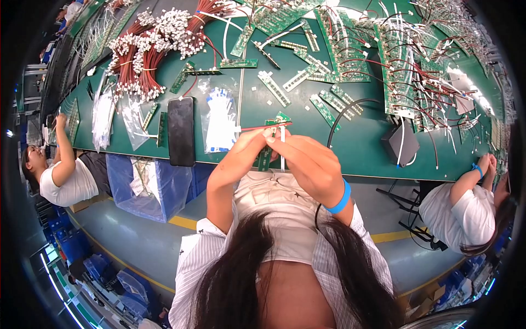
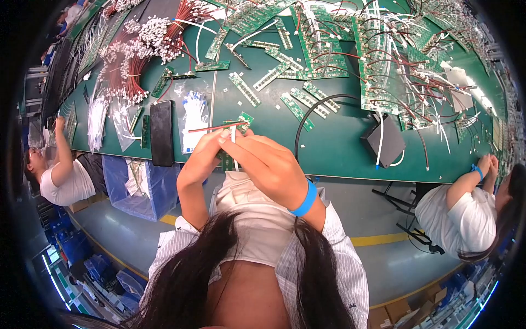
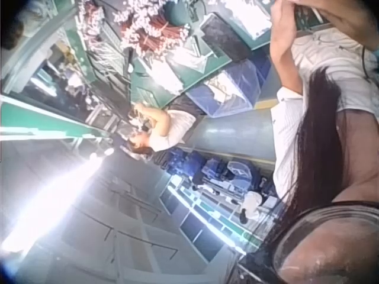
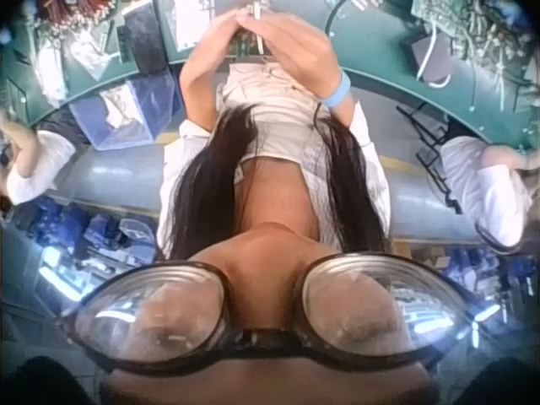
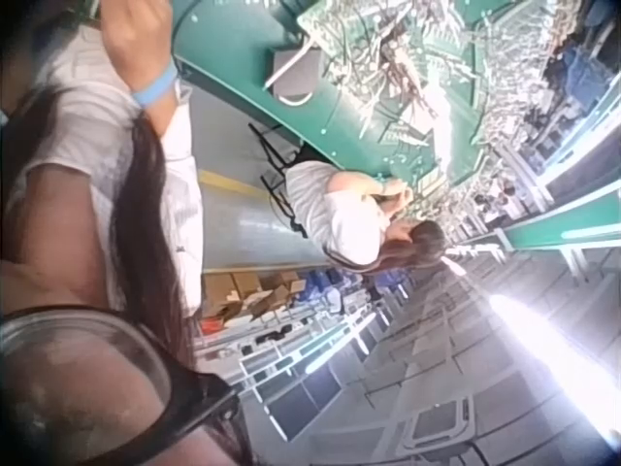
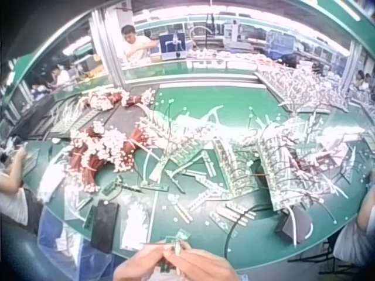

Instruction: The person connects wires and ribbon cables to circuit boards, presses the components into place, and sorts small connectors on the workbench.

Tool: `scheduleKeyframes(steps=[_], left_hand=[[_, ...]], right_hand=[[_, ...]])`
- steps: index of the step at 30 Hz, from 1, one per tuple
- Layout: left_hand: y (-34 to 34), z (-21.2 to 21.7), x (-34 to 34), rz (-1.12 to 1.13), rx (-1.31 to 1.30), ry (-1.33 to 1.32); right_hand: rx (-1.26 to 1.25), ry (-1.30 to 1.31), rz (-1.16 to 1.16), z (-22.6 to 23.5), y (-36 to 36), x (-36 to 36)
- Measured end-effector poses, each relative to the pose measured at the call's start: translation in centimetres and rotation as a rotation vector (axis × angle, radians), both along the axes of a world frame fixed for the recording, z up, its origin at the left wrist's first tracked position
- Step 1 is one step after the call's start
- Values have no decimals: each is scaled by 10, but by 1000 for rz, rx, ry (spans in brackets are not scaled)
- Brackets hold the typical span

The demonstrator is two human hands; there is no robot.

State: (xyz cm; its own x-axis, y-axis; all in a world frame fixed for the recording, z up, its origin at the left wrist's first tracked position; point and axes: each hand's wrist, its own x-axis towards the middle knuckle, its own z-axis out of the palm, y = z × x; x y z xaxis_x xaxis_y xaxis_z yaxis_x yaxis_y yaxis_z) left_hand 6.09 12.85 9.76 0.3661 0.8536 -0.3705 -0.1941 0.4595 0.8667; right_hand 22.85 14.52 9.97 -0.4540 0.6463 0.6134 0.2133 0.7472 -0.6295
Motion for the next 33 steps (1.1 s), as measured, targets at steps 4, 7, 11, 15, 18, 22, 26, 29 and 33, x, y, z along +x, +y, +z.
scheduleKeyframes(steps=[4, 7, 11, 15, 18, 22, 26, 29, 33], left_hand=[[-2, -4, 5, -3, 206, 100], [-4, -16, 3, -20, 296, 110], [-5, -17, -7, -114, 418, 304], [-9, -9, -7, -170, 558, 479], [-3, 8, -10, -235, 320, 290], [-5, 14, -20, 104, 305, 102], [4, 23, -15, 301, 305, -43], [11, 31, -3, 463, 329, -6], [12, 28, 2, 524, 211, -208]], right_hand=[[-17, -65, -17, 8, -4, 5], [-30, -128, 54, 21, -4, 6], [108, -102, 58, 12, 3, -7], [-55, 77, 10, 4, 3, -12], [-247, 321, 5, 2, 1, -12], [-641, 745, -26, 18, 4, -14], [-630, 736, 30, 27, 8, -15], [-553, 801, -10, 32, 16, -14], [-685, 686, -62, 36, 22, -5]])
